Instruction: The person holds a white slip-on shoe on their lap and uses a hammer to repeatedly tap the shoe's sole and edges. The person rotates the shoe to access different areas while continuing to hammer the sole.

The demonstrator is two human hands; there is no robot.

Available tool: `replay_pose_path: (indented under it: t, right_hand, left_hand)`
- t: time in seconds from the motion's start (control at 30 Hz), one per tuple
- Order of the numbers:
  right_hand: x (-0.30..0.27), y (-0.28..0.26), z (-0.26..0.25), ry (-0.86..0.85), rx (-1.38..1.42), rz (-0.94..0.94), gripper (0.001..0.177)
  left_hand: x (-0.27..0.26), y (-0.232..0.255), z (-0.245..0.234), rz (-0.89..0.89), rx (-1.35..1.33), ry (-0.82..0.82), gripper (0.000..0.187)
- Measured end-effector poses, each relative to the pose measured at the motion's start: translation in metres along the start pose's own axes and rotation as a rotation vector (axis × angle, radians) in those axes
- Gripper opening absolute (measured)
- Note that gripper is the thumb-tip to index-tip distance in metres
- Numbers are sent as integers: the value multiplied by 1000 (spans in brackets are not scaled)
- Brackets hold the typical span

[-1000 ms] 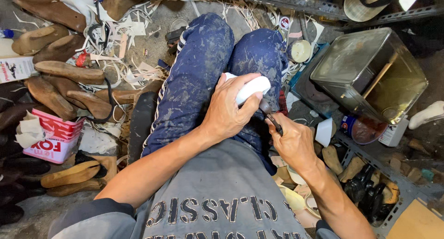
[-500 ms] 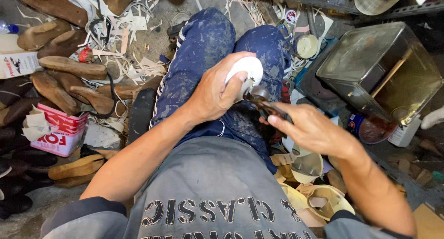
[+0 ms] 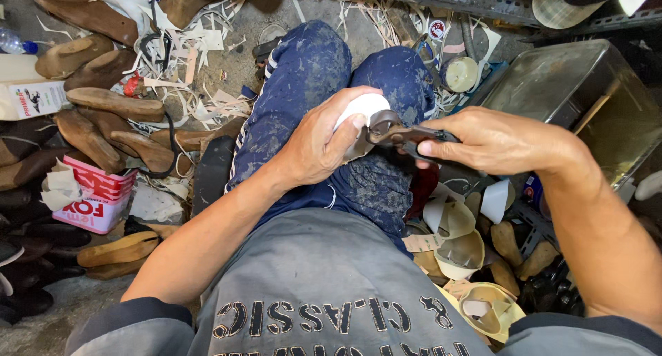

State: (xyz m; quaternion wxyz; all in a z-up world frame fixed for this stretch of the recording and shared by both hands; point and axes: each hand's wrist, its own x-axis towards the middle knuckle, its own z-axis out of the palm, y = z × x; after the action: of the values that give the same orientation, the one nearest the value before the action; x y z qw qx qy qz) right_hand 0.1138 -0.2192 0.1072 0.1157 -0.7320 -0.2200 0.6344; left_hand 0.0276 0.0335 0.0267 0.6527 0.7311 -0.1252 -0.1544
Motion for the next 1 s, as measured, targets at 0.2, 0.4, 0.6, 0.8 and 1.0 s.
replay_pose_path:
  t: [0.2, 0.4, 0.6, 0.8, 1.0]
  right_hand:
    - [11, 5, 74, 507, 29, -204, 20]
    - [32, 18, 123, 943, 38, -219, 25]
    - [-27, -34, 53, 497, -16, -55, 43]
    - [13, 3, 98, 766, -82, -133, 24]
    - [38, 20, 142, 1052, -150, -106, 22]
  left_hand:
    - [0, -3, -3, -38, -26, -13, 53]
    - [0, -12, 3, 40, -92, 28, 41]
    - [1, -8, 5, 82, 1, 25, 41]
    - [-2, -19, 9, 65, -63, 115, 40]
    - [0, -24, 13, 81, -71, 107, 38]
